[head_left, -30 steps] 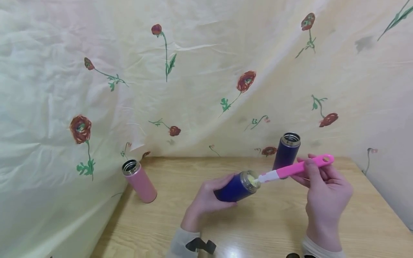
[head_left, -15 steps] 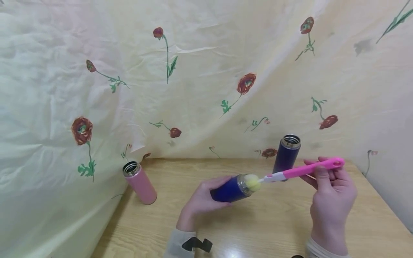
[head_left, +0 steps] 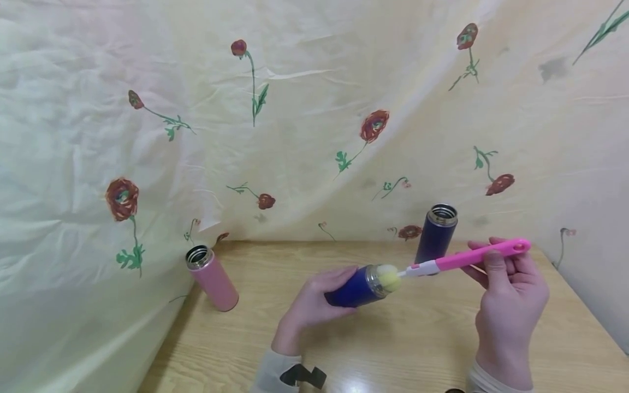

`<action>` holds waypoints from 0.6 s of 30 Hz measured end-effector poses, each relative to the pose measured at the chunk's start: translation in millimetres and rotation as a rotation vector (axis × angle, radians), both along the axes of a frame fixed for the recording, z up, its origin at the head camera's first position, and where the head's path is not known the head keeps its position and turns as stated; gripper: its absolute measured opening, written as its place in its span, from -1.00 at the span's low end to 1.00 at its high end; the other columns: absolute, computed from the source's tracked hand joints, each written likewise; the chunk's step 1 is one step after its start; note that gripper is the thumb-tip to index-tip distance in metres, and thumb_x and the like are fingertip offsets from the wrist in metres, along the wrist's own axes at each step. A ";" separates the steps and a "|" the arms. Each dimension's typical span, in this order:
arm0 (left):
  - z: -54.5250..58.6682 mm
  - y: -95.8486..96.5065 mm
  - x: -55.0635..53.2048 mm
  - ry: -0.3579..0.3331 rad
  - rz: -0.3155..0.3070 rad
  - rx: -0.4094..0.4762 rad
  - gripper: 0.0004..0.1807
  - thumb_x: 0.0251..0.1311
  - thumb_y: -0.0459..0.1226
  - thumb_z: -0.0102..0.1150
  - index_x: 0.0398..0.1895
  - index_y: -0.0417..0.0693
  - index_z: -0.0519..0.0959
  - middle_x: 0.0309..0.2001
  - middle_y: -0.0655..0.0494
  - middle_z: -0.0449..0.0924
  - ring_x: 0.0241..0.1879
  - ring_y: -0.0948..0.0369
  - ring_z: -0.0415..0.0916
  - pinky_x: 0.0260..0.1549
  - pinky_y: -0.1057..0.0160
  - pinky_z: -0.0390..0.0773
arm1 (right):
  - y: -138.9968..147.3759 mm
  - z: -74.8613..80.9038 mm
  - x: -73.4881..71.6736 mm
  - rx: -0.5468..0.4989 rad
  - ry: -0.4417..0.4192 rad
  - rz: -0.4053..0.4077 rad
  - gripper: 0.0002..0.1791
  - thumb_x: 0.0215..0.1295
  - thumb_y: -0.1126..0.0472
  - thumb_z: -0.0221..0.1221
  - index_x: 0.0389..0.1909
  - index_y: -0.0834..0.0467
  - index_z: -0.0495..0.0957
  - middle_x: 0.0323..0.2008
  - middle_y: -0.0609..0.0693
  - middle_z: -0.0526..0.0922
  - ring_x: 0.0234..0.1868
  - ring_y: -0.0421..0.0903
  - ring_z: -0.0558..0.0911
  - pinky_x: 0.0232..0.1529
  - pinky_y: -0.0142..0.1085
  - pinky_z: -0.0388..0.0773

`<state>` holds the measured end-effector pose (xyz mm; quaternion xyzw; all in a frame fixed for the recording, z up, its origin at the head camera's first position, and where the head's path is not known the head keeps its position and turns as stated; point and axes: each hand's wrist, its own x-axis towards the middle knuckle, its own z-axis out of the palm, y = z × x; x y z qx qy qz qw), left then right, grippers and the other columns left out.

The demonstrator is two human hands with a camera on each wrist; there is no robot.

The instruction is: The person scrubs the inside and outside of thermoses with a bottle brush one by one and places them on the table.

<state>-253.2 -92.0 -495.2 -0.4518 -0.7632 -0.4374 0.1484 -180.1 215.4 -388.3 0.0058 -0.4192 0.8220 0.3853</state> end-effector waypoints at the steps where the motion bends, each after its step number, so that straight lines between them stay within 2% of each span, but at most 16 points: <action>1: -0.3 0.4 0.0 0.017 -0.009 0.014 -0.06 -0.13 -0.38 0.76 0.44 -0.20 0.55 0.36 -0.12 0.59 0.32 -0.01 0.60 0.34 0.05 0.56 | 0.5 0.1 0.0 -0.002 -0.002 -0.001 -0.62 0.38 0.38 0.36 0.04 0.59 0.55 -0.21 0.35 0.79 -0.26 0.07 0.85 -0.21 -0.08 0.72; 4: -1.1 1.6 -0.4 0.049 -0.045 0.048 -0.07 -0.19 -0.43 0.77 0.40 -0.26 0.58 0.33 -0.16 0.61 0.28 -0.02 0.63 0.30 0.10 0.58 | 2.8 0.3 0.0 -0.009 -0.014 0.004 -0.61 0.37 0.36 0.37 0.05 0.58 0.55 -0.20 0.34 0.79 -0.27 0.07 0.85 -0.22 -0.09 0.72; 8: -1.5 1.7 -0.2 0.044 -0.063 0.060 -0.07 -0.21 -0.44 0.78 0.38 -0.27 0.59 0.32 -0.14 0.62 0.28 0.00 0.63 0.31 0.12 0.57 | 3.9 0.8 -0.4 -0.006 -0.030 0.017 -0.60 0.37 0.36 0.37 0.06 0.58 0.55 -0.18 0.34 0.79 -0.26 0.08 0.85 -0.22 -0.07 0.69; 15: 2.0 -3.8 4.6 -0.157 -0.057 0.083 -0.08 -0.16 -0.44 0.75 0.41 -0.17 0.59 0.34 -0.05 0.62 0.29 0.04 0.61 0.32 0.03 0.56 | 3.0 0.8 0.0 -0.018 -0.045 0.008 -0.55 0.32 0.36 0.43 0.07 0.60 0.56 -0.16 0.34 0.79 -0.26 0.09 0.85 -0.26 -0.07 0.69; 18: 4.0 -7.1 4.8 -0.174 -0.062 0.084 -0.09 -0.13 -0.43 0.74 0.43 -0.13 0.59 0.35 -0.03 0.61 0.30 0.04 0.61 0.33 0.02 0.56 | 3.2 -0.1 0.2 -0.058 -0.022 0.003 -0.53 0.29 0.38 0.44 0.06 0.63 0.55 -0.17 0.37 0.79 -0.28 0.12 0.85 -0.27 -0.05 0.68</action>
